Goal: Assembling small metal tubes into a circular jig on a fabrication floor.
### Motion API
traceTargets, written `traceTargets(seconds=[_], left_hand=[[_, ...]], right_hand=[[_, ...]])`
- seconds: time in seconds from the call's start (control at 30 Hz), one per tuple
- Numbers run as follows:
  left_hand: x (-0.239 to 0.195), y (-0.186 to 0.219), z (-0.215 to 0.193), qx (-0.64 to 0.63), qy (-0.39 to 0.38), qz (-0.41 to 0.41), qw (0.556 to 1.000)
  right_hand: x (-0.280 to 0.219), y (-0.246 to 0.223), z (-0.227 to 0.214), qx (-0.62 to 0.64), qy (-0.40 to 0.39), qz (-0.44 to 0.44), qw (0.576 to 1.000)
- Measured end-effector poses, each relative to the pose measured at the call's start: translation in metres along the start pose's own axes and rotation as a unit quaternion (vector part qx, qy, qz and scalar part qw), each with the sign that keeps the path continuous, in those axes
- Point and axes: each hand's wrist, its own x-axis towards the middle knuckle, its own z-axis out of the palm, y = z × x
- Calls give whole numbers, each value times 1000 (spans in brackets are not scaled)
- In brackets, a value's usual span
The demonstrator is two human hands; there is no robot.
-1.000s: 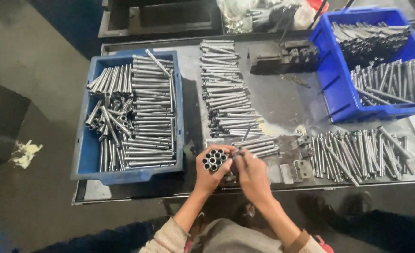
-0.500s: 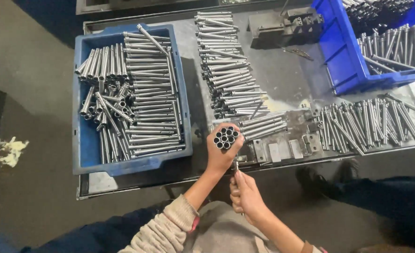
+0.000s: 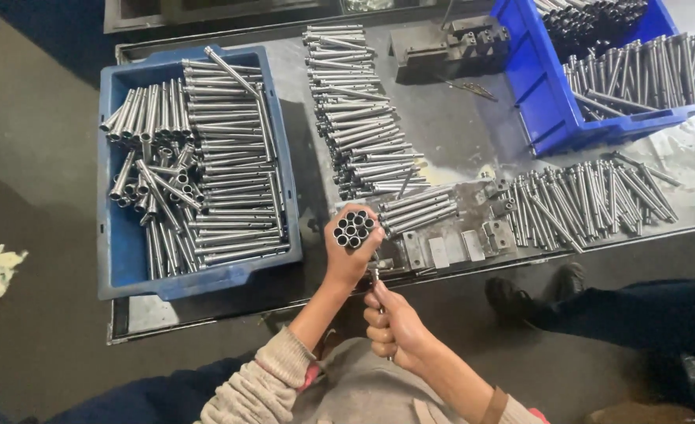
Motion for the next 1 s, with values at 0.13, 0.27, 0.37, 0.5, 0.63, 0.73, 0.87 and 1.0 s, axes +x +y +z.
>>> traceTargets(seconds=[0.13,0.27,0.37,0.5,0.63,0.73,0.87,1.0], left_hand=[[1,-3,1,-17,9,-2,1000],[-2,1,-3,-6,5,3,1000],[-1,-1,1,-14,-1,9,1000],[-4,-7,4,-63,12,27,998],[-2,7,4,22,29,17,999],[-1,2,4,67,-4,-4,998],[1,-11,2,107,2,2,994],[-3,-15,-1,102,7,2,995]], right_hand=[[-2,-4,9,0,28,9,1000],[3,8,17,-69,101,-42,992],[2,4,6,-46,66,-42,996],[-83,-36,56,-498,-186,-371,761],[-62,-33,5,-560,-130,-308,758],[-38,-42,-62,-513,115,-235,817],[-15,-91,-88,-606,204,-542,545],[1,-98,-120,-721,88,-496,475]])
